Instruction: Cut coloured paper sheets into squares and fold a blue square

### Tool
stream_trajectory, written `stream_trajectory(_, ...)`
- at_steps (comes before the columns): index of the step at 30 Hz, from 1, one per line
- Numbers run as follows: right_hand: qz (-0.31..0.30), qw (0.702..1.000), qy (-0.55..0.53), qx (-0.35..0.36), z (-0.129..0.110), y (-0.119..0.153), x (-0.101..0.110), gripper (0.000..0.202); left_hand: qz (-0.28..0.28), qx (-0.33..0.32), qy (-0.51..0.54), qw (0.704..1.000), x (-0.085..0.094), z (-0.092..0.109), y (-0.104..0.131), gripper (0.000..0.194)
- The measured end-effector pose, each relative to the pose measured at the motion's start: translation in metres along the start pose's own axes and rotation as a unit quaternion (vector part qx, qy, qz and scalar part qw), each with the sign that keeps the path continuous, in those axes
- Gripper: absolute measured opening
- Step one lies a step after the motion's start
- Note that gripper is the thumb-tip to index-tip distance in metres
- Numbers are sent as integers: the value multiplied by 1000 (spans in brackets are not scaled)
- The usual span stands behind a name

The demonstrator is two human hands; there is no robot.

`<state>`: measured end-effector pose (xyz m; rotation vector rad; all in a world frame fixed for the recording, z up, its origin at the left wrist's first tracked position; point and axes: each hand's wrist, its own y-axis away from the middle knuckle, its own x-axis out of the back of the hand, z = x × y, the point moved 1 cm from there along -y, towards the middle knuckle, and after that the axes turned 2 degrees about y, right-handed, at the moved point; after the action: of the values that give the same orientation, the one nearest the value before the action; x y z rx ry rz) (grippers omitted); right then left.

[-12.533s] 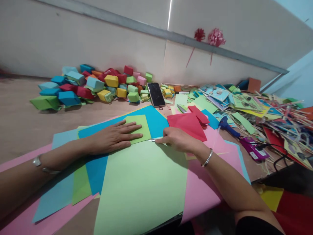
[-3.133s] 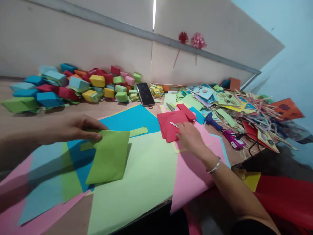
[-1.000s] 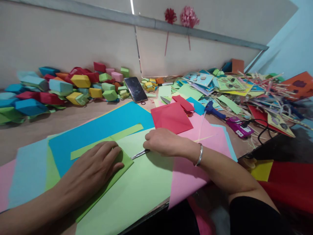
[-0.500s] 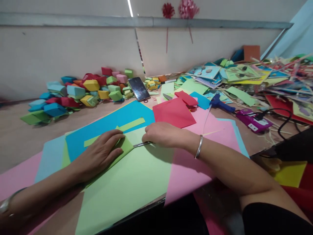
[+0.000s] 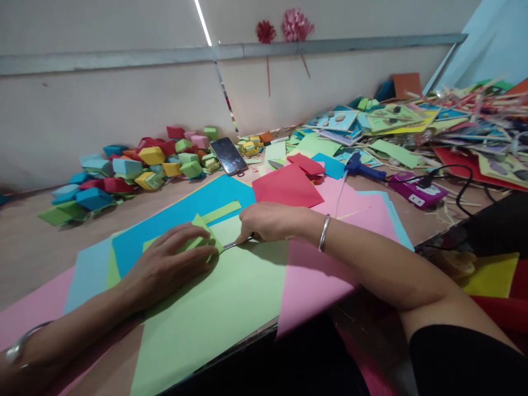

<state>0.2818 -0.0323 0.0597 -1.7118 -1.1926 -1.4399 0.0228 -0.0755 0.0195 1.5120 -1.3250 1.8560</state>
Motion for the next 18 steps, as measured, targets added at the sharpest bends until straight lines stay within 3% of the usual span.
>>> stream_trajectory(4, 4, 1000, 16, 14, -2, 1, 1, 29, -9, -37, 74, 997, 1, 1, -2, 22)
stream_trajectory(18, -22, 999, 25, 30, -7, 3, 4, 26, -4, 1, 125, 992, -4, -2, -1, 22)
